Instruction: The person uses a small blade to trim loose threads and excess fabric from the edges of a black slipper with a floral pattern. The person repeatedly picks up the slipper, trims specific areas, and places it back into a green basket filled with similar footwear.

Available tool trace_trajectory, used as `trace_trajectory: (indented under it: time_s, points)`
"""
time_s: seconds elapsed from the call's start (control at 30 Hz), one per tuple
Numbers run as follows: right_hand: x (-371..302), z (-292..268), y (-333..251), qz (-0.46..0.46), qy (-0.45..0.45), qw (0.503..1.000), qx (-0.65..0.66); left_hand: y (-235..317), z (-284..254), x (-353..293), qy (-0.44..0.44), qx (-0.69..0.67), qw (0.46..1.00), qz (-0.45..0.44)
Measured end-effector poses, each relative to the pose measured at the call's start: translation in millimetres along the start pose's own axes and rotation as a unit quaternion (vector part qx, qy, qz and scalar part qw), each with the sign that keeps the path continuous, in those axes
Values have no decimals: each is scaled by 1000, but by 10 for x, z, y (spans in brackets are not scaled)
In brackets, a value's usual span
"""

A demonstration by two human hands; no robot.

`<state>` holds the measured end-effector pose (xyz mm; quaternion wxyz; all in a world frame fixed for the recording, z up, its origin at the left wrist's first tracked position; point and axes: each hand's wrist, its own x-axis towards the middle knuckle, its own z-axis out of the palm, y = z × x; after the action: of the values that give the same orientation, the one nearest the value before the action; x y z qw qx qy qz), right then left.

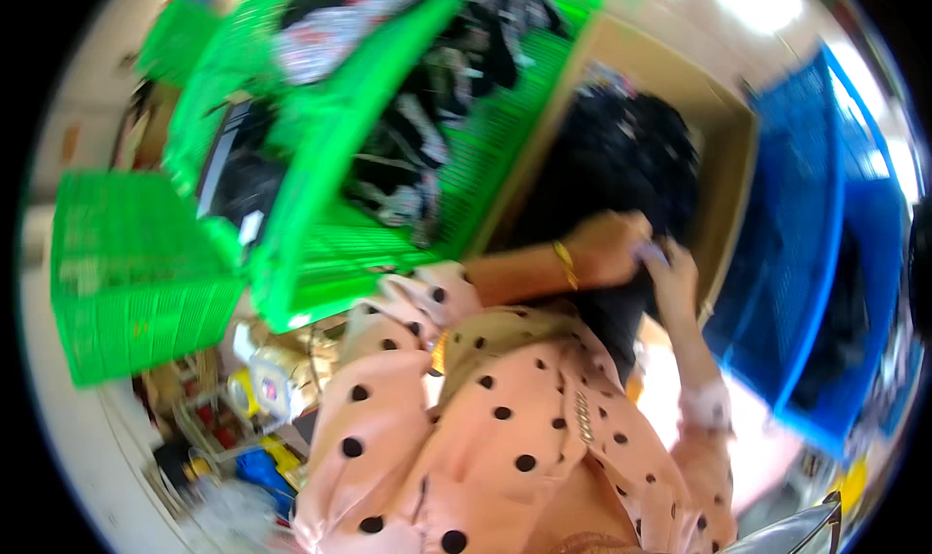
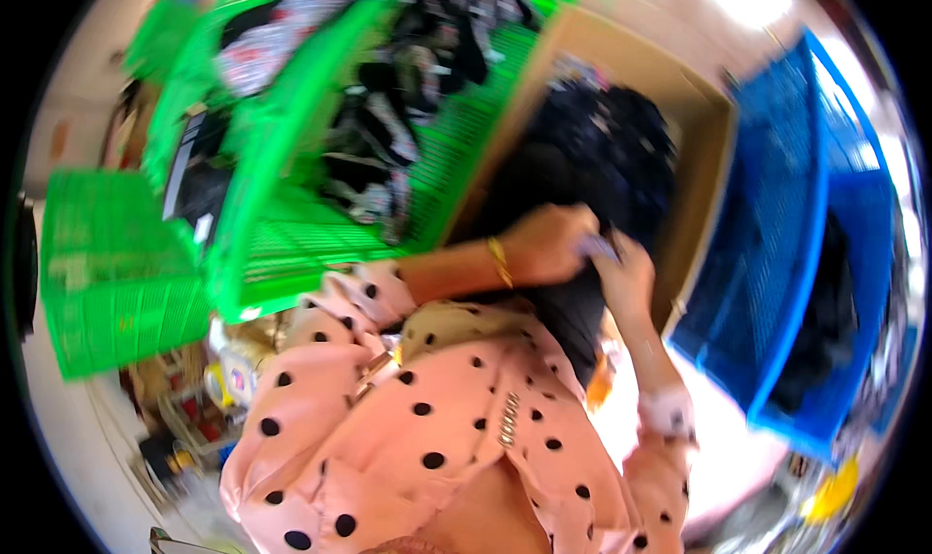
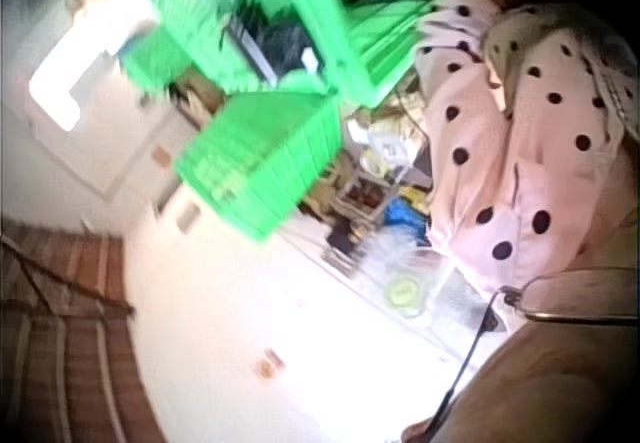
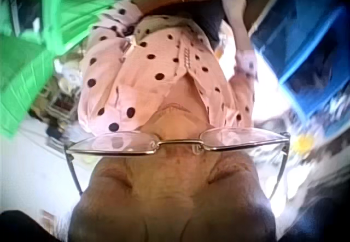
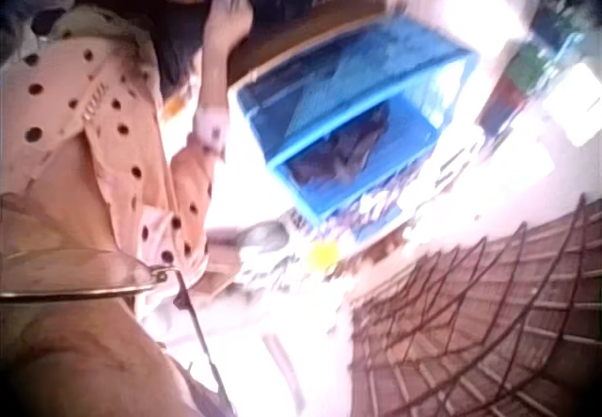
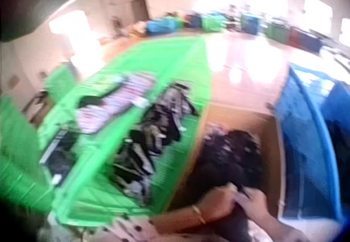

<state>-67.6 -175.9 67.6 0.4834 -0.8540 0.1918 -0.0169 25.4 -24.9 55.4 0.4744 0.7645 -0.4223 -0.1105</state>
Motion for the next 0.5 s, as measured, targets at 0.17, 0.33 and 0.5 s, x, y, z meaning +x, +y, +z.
trace_trajectory:
  time_s: [0.17,0.33,0.5]
  points:
    - [472,220,118,-6,88,991,-103,-367,71,294,46,67,997,0]
    - [107,-377,-41,-223,-104,957,-152,-276,6,146,1,12,1000,20]
    - [-50,-331,50,-239,-84,946,-203,-208,-7,128,-28,-8,999,35]
